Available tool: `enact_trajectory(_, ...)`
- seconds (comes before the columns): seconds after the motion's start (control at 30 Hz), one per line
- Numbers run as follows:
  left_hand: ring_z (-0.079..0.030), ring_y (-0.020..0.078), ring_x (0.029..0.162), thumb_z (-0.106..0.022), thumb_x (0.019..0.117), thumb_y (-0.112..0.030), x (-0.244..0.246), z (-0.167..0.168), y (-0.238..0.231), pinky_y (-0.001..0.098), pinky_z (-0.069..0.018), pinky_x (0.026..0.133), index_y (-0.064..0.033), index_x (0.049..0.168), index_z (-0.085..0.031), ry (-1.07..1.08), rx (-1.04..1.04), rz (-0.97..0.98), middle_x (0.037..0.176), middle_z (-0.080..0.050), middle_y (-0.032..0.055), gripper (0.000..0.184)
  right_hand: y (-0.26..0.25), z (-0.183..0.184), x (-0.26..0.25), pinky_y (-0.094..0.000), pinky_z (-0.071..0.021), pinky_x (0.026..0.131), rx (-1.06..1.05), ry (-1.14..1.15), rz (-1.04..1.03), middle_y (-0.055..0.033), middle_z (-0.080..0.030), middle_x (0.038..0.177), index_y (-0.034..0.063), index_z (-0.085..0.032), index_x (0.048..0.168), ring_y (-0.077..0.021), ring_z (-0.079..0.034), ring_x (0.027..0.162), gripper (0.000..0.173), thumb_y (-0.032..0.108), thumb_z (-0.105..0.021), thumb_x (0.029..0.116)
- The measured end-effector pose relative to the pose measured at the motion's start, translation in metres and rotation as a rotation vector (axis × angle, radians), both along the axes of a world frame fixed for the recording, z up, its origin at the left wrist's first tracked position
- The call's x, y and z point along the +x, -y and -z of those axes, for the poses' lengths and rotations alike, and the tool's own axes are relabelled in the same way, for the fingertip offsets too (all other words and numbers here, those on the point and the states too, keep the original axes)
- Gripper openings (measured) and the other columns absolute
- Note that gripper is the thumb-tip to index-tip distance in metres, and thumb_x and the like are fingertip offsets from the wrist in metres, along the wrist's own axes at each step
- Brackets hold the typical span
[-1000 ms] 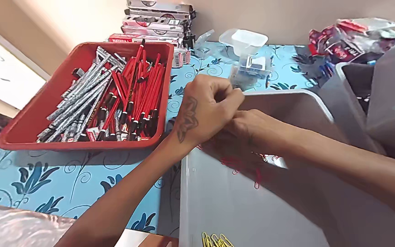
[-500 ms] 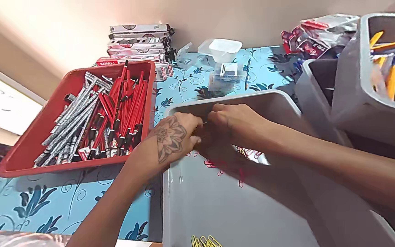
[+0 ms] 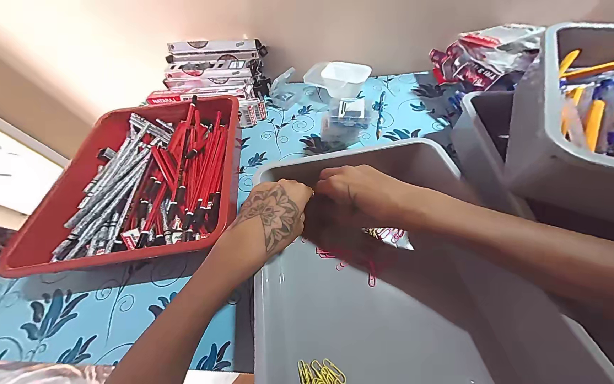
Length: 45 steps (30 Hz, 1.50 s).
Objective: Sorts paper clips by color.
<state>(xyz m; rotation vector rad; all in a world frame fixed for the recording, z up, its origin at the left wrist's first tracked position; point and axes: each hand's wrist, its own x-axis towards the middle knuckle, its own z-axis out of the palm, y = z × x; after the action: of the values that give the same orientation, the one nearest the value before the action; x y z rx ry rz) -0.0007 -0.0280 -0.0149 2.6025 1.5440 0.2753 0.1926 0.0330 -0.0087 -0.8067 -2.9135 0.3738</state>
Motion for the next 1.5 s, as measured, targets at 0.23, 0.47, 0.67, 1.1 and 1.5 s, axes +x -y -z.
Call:
enact_trajectory(0.23,-0.064,0.0271,0.074,-0.067,0.0937,-0.008,-0.001,-0.002,-0.014,0.0484,-0.0490,0.065,-0.0070,0.093,-0.073,0.201,-0.101,-0.033,0.080,-0.067,0.0100,0.006,-0.008,-0.001,0.005,-0.0401,-0.0526,0.068,-0.169,-0.171,0.051,-0.0082,-0.068,0.083,0.0029,-0.073,0.091,-0.0184,-0.065,0.076,0.012,0.009,-0.064,0.0948)
enact_trajectory(0.47,-0.064,0.0264,0.073,-0.072,0.0913,-0.009,0.000,-0.001,-0.017,0.0477,-0.0485,0.065,-0.0068,0.086,-0.072,0.295,-0.060,-0.058,0.077,-0.067,0.0100,0.006,-0.009,-0.003,0.008,-0.0279,-0.0493,0.066,-0.262,-0.168,-0.031,-0.0077,-0.067,0.080,-0.0011,-0.073,0.093,-0.0101,-0.061,0.071,0.014,0.005,-0.061,0.0976)
enact_trajectory(0.67,-0.065,0.0261,0.078,-0.073,0.0929,-0.011,0.003,-0.007,-0.022,0.0493,-0.0496,0.072,-0.0057,0.094,-0.073,0.320,-0.131,-0.091,0.083,-0.069,0.0101,0.006,-0.009,-0.004,0.010,-0.0329,-0.0526,0.068,-0.269,-0.128,0.005,-0.0070,-0.069,0.081,0.0018,-0.074,0.093,-0.0127,-0.064,0.073,0.014,0.013,-0.066,0.0977)
enact_trajectory(1.1,-0.064,0.0284,0.083,-0.051,0.1072,-0.035,0.008,-0.004,-0.027,0.0481,-0.0479,0.076,0.0001,0.105,-0.069,0.266,-0.017,-0.165,0.087,-0.065,0.0141,0.039,0.068,-0.007,0.007,-0.0075,-0.0421,0.058,-0.868,-0.092,-0.365,0.0059,-0.064,0.076,0.0028,-0.072,0.091,0.0096,-0.054,0.067,0.016,0.012,-0.062,0.0984)
enact_trajectory(1.5,-0.065,0.0312,0.091,-0.050,0.1077,-0.037,0.011,-0.007,-0.026,0.0503,-0.0468,0.079,-0.0007,0.112,-0.068,0.138,-0.053,-0.162,0.095,-0.067,0.0162,0.041,0.074,-0.001,0.019,-0.0104,-0.0498,0.068,-0.856,-0.057,-0.305,0.0056,-0.070,0.087,0.0064,-0.074,0.111,0.0065,-0.061,0.077,0.018,0.013,-0.065,0.0964)
